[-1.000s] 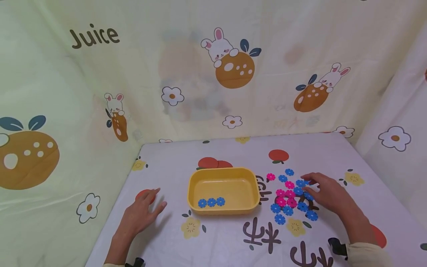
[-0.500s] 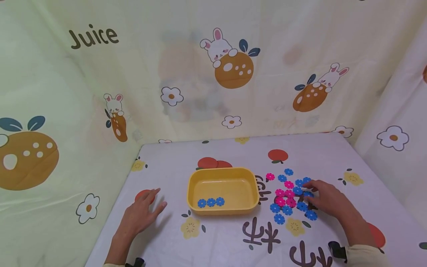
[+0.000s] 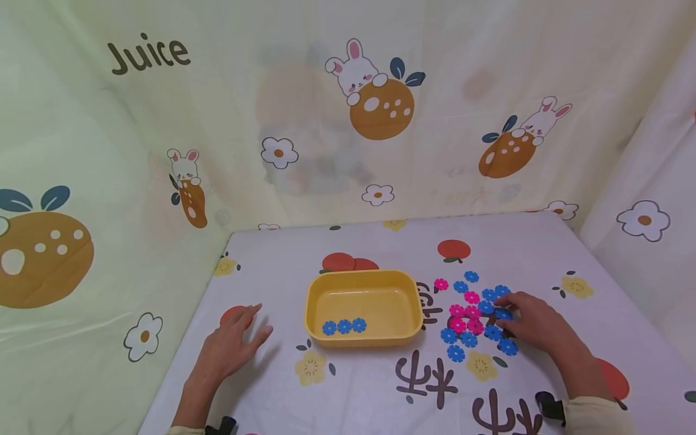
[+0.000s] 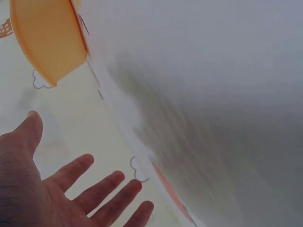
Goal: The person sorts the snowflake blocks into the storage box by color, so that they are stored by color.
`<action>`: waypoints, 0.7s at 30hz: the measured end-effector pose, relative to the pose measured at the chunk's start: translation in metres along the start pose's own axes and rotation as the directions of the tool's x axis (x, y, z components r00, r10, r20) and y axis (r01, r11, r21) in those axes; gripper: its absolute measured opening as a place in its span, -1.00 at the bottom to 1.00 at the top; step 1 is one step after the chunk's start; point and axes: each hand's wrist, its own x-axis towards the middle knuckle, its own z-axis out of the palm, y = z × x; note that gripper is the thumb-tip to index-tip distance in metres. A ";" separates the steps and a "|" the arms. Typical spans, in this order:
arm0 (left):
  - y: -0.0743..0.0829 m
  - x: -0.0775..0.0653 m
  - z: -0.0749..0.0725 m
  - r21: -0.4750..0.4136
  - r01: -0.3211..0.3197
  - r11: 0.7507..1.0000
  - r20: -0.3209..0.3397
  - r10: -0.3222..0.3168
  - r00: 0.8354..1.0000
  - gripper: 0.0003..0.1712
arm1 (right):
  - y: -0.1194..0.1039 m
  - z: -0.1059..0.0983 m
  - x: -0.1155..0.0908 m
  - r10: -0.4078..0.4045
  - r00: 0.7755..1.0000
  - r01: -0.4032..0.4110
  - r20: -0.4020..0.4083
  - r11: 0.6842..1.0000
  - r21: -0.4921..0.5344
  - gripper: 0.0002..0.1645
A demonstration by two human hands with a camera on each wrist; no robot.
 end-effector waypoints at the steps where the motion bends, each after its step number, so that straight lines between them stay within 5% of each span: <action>1: 0.000 0.000 0.000 0.000 -0.001 1.000 0.000 0.001 1.000 -0.15 | 0.000 0.000 0.000 0.001 1.000 -0.001 -0.001 1.000 0.000 -0.46; 21: -0.001 -0.001 0.002 -0.010 0.022 1.000 0.022 -0.022 1.000 -0.14 | 0.004 0.003 0.000 -0.035 0.999 0.035 -0.036 0.999 -0.014 -0.58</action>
